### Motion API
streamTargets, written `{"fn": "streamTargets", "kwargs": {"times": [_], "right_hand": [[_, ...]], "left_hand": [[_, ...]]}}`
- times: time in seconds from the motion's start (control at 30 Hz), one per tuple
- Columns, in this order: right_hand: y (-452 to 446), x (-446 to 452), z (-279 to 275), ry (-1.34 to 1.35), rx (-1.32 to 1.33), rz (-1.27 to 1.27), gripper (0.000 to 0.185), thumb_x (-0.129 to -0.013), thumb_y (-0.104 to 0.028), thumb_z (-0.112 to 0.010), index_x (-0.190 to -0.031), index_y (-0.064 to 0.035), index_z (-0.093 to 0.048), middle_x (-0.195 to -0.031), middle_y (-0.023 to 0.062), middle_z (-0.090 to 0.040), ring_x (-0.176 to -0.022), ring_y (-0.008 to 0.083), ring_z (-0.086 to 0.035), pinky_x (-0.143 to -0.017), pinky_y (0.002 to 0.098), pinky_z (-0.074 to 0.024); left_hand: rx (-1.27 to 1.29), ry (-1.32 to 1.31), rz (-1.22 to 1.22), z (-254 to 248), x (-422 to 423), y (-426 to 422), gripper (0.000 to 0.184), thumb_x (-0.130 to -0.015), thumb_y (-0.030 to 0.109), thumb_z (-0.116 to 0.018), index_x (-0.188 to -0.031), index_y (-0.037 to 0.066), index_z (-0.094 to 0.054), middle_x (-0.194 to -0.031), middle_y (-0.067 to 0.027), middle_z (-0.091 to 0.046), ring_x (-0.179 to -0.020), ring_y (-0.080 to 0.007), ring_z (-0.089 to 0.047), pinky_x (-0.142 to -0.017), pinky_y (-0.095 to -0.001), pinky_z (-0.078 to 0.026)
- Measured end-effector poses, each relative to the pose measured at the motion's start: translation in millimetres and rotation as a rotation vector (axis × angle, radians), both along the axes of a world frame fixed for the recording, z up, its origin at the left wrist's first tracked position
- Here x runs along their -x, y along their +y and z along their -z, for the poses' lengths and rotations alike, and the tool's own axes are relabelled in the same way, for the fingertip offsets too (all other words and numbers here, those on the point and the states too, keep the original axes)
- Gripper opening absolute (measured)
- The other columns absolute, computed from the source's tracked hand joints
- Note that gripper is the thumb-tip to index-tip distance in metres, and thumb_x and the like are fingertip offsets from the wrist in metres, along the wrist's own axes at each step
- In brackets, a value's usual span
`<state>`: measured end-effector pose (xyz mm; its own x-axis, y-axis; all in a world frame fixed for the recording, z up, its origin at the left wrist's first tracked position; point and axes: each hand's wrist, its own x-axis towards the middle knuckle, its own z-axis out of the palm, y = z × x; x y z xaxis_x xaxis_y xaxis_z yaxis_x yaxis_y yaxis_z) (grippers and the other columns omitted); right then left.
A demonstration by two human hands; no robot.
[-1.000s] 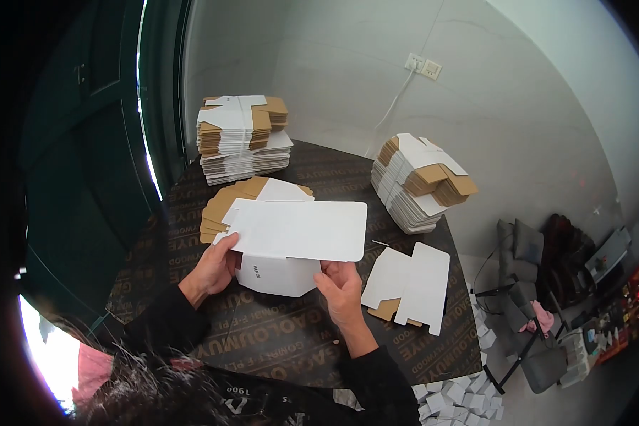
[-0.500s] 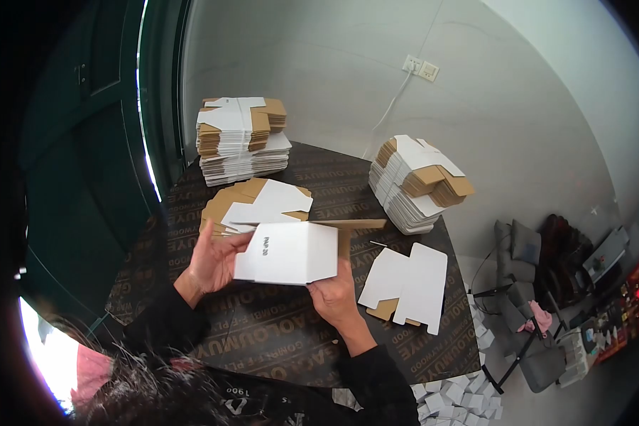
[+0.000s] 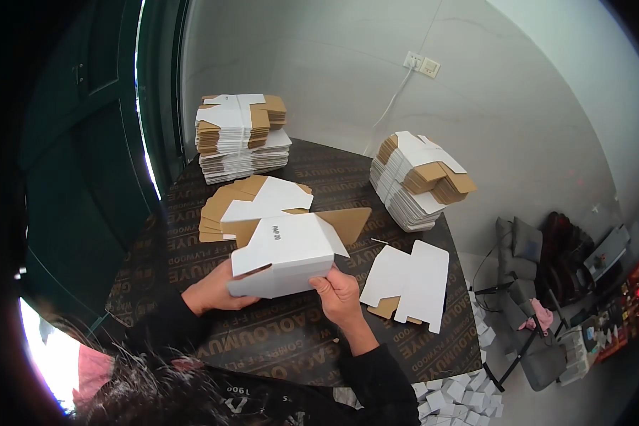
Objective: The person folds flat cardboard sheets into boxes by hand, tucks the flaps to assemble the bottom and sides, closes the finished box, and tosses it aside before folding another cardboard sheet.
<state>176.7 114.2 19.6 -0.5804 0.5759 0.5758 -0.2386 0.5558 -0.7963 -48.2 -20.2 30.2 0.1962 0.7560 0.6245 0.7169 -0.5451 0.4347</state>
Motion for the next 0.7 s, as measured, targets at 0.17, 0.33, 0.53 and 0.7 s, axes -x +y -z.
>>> {"fn": "streamTargets", "kwargs": {"times": [0.17,0.33,0.53,0.7], "right_hand": [[2.5,4.2,-5.2,0.059,-0.147,0.199,0.021,-0.094,-0.007,-0.054,-0.111,0.0040,-0.059,-0.096,0.0079,-0.063,-0.080,0.0143,-0.053,-0.075,0.0251,-0.0431],[5.4,8.5,-9.0,0.192,-0.190,0.365,0.030,-0.094,-0.011,-0.053,-0.122,0.0024,-0.054,-0.110,0.0103,-0.059,-0.093,0.0172,-0.053,-0.086,0.0286,-0.0431],[-0.3,14.2,-2.6,0.068,-0.251,0.330,0.038,-0.093,-0.015,-0.056,-0.126,0.0027,-0.050,-0.115,0.0132,-0.055,-0.102,0.0231,-0.053,-0.093,0.0329,-0.0423],[-11.5,19.1,-4.0,-0.018,-0.358,0.395,0.043,-0.092,-0.017,-0.059,-0.129,0.0036,-0.049,-0.118,0.0157,-0.052,-0.107,0.0270,-0.052,-0.095,0.0347,-0.0417]], "left_hand": [[0.149,-0.287,-0.015,24.4,-0.2,4.6,0.035,-0.081,0.008,-0.074,-0.114,0.002,-0.067,-0.114,-0.0108,-0.067,-0.083,-0.0180,-0.063,-0.076,-0.0269,-0.050],[0.207,-0.701,-0.023,28.8,9.0,3.8,0.020,-0.087,0.003,-0.069,-0.106,-0.002,-0.070,-0.102,-0.0095,-0.071,-0.073,-0.0128,-0.062,-0.068,-0.0220,-0.050],[0.193,-1.034,0.066,32.7,11.9,11.3,0.015,-0.090,0.002,-0.066,-0.103,-0.004,-0.071,-0.098,-0.0102,-0.071,-0.075,-0.0116,-0.061,-0.069,-0.0208,-0.051],[0.236,-1.249,0.172,36.3,14.1,13.2,0.016,-0.089,0.001,-0.067,-0.103,-0.006,-0.070,-0.099,-0.0127,-0.070,-0.078,-0.0145,-0.063,-0.074,-0.0220,-0.054]]}}
